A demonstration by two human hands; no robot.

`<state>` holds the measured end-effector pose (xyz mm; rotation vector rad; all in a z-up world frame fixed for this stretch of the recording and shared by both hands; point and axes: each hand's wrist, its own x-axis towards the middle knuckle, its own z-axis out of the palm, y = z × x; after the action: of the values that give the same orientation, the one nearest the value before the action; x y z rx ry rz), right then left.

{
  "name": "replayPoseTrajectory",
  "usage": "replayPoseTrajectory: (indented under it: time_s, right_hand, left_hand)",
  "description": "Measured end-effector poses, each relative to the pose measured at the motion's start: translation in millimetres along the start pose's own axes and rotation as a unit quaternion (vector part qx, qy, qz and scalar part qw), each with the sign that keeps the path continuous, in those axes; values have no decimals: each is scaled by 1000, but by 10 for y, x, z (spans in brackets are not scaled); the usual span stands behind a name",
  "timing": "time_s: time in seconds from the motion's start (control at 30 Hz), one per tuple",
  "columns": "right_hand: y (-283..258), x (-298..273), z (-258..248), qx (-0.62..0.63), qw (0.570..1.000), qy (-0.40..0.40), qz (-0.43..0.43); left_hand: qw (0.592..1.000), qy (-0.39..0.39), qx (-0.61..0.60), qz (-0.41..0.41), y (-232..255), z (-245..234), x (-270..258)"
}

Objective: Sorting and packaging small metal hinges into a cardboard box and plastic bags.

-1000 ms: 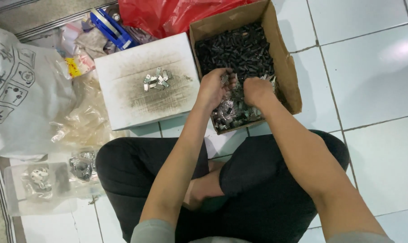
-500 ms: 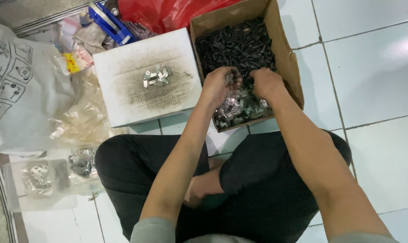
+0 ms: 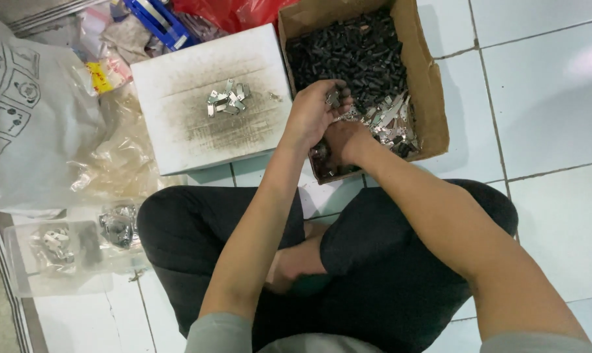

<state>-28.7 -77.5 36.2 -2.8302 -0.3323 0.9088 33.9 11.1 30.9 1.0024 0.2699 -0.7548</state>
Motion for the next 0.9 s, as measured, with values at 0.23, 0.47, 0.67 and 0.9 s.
replayPoseTrajectory:
  time_s: [0.23, 0.47, 0.67, 0.9]
  right_hand:
    - [521, 300, 444, 44, 997, 45, 40]
    - [752, -135, -69, 265, 958, 59, 88]
    - [893, -471, -474, 413, 905, 20, 102]
    - [995, -406, -393, 332, 938, 31, 95]
  left_hand:
    - [1000, 27, -10, -2, -56, -101, 83]
    - [995, 57, 75, 20, -77, -62, 10]
    - [987, 63, 146, -4, -239, -78, 57]
    - [977, 55, 207, 0, -286, -114, 97]
